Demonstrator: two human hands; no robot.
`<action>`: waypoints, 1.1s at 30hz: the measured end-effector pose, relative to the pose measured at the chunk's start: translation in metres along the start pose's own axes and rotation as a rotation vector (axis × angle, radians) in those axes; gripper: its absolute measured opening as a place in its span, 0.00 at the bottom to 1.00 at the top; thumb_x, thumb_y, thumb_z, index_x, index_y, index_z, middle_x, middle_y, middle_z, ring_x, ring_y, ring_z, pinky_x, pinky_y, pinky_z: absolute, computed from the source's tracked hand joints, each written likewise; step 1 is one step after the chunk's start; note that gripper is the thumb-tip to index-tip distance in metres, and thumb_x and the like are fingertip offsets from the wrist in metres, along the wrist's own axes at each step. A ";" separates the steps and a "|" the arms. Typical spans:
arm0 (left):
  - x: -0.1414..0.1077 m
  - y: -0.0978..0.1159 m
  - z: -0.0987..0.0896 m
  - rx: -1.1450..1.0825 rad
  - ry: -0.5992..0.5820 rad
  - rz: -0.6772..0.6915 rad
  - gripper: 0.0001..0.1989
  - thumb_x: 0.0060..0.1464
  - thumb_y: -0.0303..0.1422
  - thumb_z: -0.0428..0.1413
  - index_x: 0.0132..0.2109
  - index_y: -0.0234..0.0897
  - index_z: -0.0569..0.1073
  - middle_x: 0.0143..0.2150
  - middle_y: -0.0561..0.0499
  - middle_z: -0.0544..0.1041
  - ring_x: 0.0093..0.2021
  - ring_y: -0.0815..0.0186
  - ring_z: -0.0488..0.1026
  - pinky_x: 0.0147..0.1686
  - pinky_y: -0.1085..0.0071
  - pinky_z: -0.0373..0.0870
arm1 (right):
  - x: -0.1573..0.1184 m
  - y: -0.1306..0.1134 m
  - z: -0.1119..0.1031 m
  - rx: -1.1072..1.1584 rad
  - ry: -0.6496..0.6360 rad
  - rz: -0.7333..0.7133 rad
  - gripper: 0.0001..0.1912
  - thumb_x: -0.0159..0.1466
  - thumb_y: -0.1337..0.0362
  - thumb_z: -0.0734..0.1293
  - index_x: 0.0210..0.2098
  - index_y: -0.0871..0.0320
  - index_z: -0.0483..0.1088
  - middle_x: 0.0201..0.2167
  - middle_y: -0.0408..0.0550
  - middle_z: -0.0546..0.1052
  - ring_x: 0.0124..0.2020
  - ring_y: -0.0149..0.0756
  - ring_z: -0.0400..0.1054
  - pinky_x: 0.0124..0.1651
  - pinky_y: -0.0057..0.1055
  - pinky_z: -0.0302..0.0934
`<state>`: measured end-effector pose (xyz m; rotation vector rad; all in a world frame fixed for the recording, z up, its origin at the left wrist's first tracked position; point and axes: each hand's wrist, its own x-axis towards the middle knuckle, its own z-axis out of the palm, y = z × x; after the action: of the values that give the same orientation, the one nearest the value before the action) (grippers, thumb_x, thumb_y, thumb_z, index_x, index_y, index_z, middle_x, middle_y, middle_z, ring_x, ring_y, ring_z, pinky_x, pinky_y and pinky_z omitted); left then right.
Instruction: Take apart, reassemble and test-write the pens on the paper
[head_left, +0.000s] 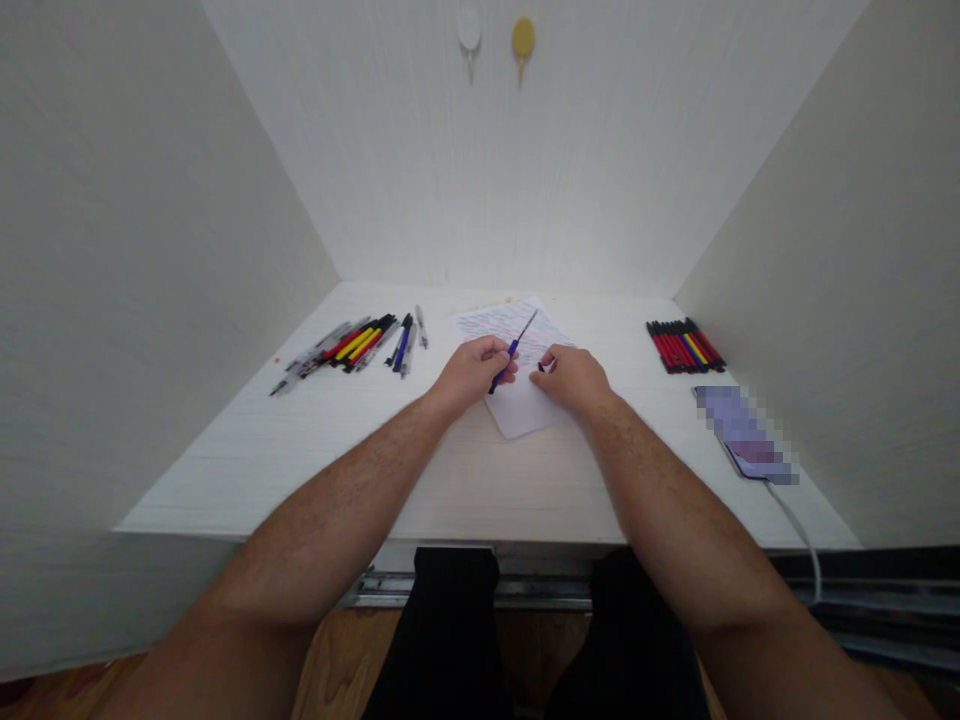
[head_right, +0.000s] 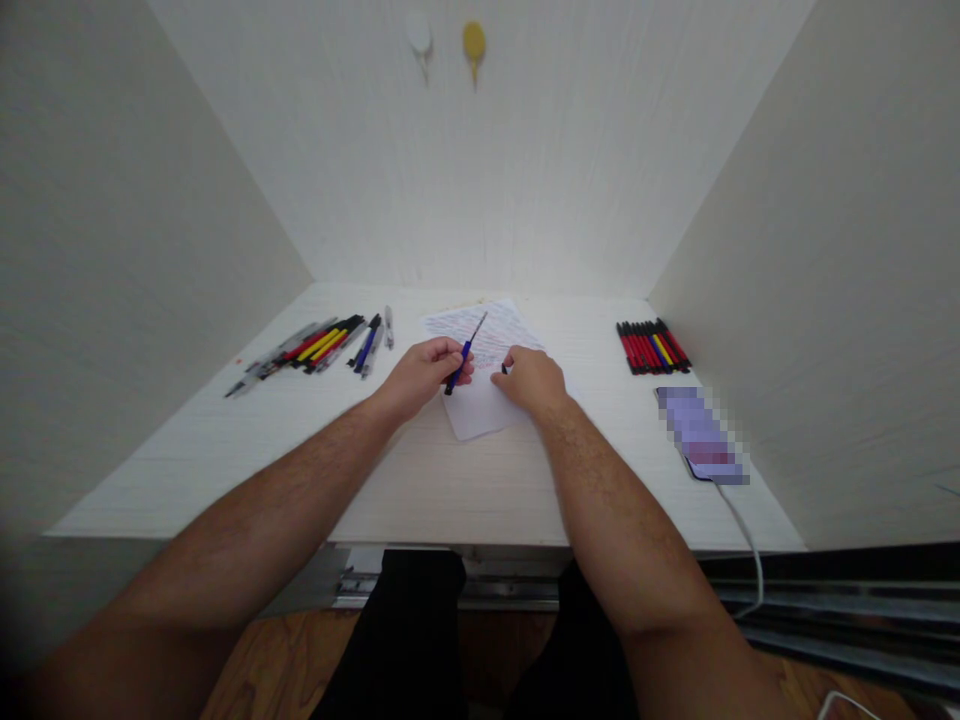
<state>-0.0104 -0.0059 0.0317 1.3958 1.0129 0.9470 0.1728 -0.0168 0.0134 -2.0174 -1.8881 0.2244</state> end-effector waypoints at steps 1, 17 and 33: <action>0.000 0.000 0.000 0.003 0.000 -0.001 0.03 0.55 0.29 0.55 0.35 0.33 0.72 0.31 0.49 0.78 0.28 0.70 0.74 0.31 0.73 0.69 | 0.000 0.000 0.001 -0.007 -0.009 0.001 0.15 0.56 0.55 0.70 0.40 0.54 0.76 0.37 0.51 0.80 0.37 0.41 0.72 0.38 0.33 0.61; 0.002 -0.006 -0.001 0.024 -0.031 0.022 0.04 0.52 0.31 0.57 0.35 0.34 0.70 0.29 0.51 0.76 0.26 0.70 0.72 0.26 0.75 0.65 | 0.007 -0.009 -0.010 1.084 0.133 0.095 0.09 0.51 0.61 0.70 0.30 0.58 0.70 0.17 0.38 0.70 0.18 0.27 0.62 0.21 0.24 0.53; 0.003 -0.012 -0.004 0.158 -0.089 0.108 0.06 0.51 0.33 0.57 0.35 0.35 0.71 0.26 0.51 0.76 0.24 0.71 0.70 0.25 0.74 0.64 | -0.001 -0.017 -0.013 1.239 0.076 -0.008 0.14 0.49 0.58 0.73 0.30 0.58 0.68 0.19 0.39 0.73 0.17 0.25 0.62 0.20 0.23 0.54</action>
<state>-0.0143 -0.0019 0.0199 1.6242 0.9705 0.8902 0.1611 -0.0189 0.0315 -1.1079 -1.1519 0.9945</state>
